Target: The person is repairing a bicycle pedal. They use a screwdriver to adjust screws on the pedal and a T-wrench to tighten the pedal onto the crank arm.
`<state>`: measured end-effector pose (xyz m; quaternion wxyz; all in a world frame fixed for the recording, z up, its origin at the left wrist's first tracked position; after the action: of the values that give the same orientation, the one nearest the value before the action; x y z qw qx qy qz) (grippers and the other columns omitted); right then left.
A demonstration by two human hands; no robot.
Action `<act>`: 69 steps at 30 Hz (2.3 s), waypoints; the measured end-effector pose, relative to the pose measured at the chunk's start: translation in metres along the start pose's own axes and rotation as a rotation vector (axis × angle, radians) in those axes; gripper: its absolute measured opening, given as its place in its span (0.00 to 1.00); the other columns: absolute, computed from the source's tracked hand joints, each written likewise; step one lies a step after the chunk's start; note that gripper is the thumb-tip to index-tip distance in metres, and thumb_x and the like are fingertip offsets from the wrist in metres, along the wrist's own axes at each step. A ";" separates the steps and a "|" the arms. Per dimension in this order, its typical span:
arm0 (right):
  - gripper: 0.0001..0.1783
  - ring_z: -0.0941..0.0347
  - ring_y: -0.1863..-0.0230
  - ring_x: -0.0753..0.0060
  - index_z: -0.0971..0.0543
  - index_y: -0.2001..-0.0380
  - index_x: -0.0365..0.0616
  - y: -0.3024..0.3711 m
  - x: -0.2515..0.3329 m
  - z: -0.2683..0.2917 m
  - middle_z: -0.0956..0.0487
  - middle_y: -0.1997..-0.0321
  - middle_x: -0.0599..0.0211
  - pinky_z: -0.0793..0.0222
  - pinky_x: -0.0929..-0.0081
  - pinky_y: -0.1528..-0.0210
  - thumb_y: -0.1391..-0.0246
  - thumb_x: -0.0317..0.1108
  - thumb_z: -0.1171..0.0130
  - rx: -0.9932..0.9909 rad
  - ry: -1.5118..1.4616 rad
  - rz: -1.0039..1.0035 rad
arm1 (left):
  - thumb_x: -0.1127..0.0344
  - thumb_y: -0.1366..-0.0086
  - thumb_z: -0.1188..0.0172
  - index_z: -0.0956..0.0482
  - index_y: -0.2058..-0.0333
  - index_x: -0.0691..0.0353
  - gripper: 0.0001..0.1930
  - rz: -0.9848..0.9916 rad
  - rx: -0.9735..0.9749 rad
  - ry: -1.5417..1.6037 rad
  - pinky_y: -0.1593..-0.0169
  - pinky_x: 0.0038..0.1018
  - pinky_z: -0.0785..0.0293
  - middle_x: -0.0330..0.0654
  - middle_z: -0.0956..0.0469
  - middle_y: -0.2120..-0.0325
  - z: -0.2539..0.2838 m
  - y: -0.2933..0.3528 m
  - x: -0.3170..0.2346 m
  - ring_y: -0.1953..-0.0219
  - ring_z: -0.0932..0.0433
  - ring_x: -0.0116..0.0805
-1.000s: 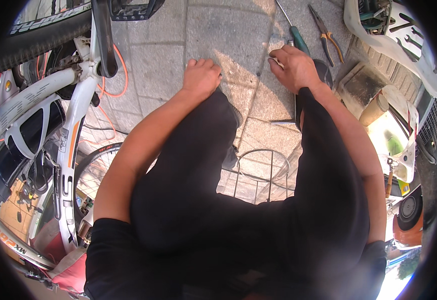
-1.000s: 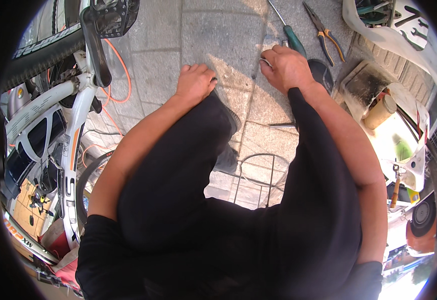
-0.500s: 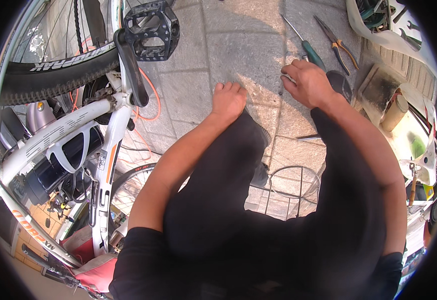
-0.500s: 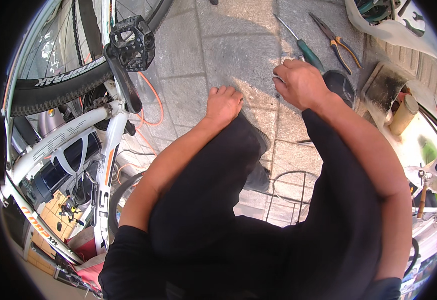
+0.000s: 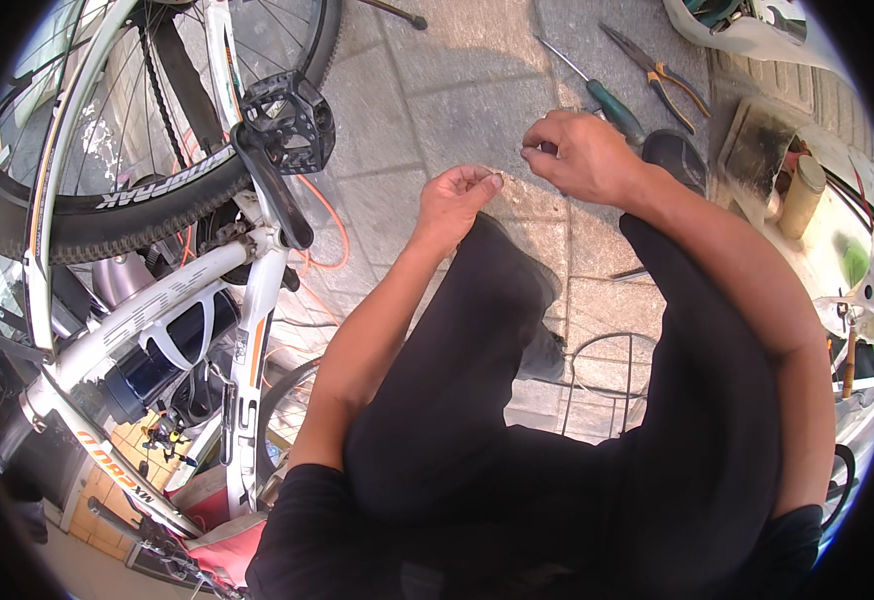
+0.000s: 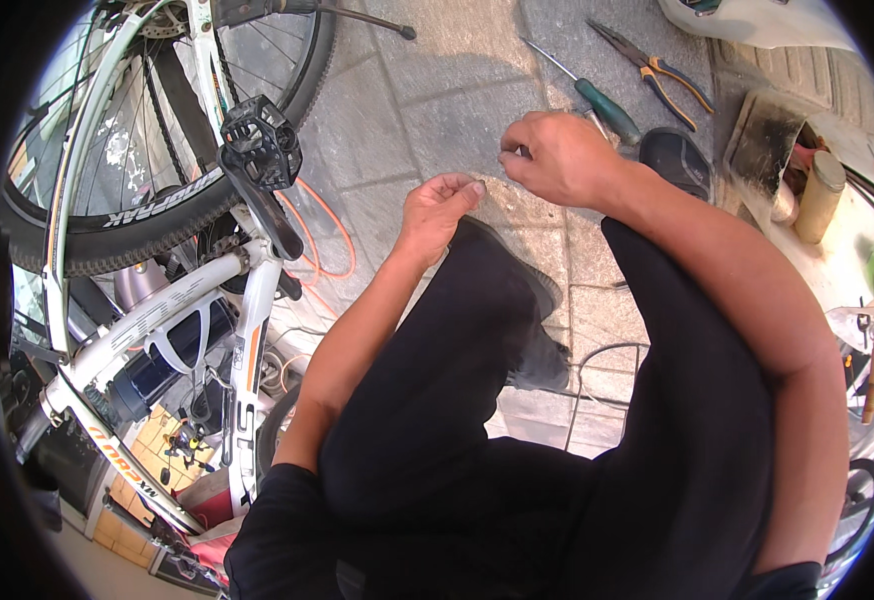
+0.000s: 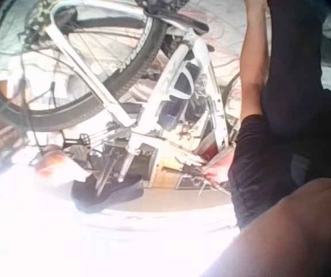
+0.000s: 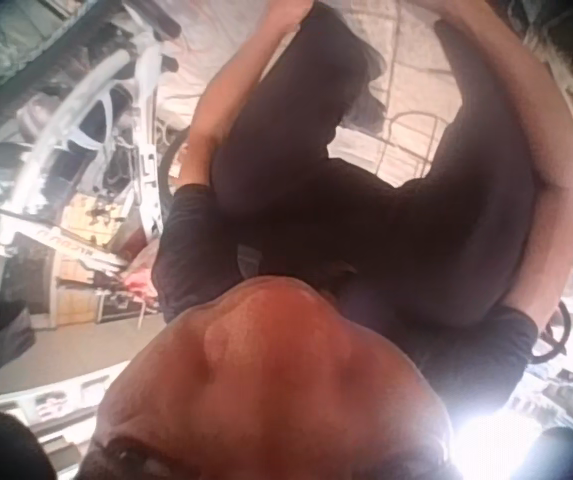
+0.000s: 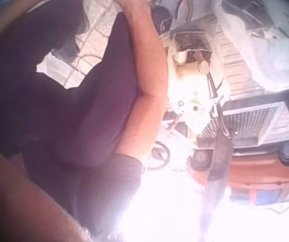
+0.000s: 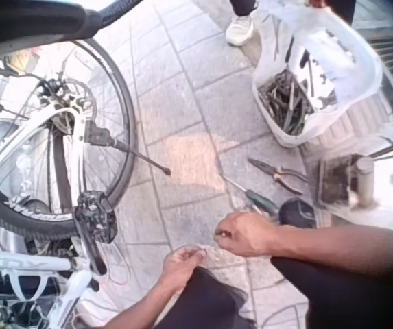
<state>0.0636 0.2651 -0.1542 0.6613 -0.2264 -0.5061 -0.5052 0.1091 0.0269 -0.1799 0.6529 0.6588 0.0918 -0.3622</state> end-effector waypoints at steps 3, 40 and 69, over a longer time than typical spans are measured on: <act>0.16 0.17 0.60 0.56 0.13 0.61 0.39 -0.011 0.010 -0.003 0.14 0.62 0.52 0.23 0.64 0.53 0.43 0.41 0.37 0.076 -0.319 -0.143 | 0.62 0.29 0.33 0.20 0.62 0.57 0.07 -0.085 0.065 0.519 0.54 0.27 0.28 0.34 0.19 0.65 -0.004 0.012 -0.046 0.61 0.23 0.26; 0.12 0.28 0.63 0.87 0.15 0.61 0.37 -0.050 0.075 0.016 0.18 0.67 0.77 0.29 0.80 0.58 0.40 0.36 0.37 0.027 -0.804 -0.247 | 0.38 0.42 0.28 0.23 0.46 0.55 0.34 -0.362 0.173 0.945 0.46 0.38 0.28 0.36 0.22 0.51 0.029 0.047 -0.095 0.51 0.24 0.36; 0.12 0.21 0.76 0.73 0.17 0.70 0.33 -0.099 0.141 -0.003 0.18 0.75 0.60 0.23 0.71 0.74 0.45 0.34 0.37 -0.028 -1.085 -0.231 | 0.40 0.33 0.35 0.21 0.44 0.52 0.28 -0.449 -0.100 0.981 0.36 0.45 0.32 0.37 0.20 0.46 0.075 0.061 -0.127 0.42 0.27 0.39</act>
<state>-0.0269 0.1629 -0.0493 0.2431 -0.4057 -0.7890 -0.3922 0.0267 -0.0055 -0.0469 0.4706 0.6829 0.5414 -0.1381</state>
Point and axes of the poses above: each hand's wrist, its own y-axis away from the middle knuckle, its own z-axis out of the back of the hand, x = y × z, the point moved 5 cm from there along -y, towards the middle knuckle
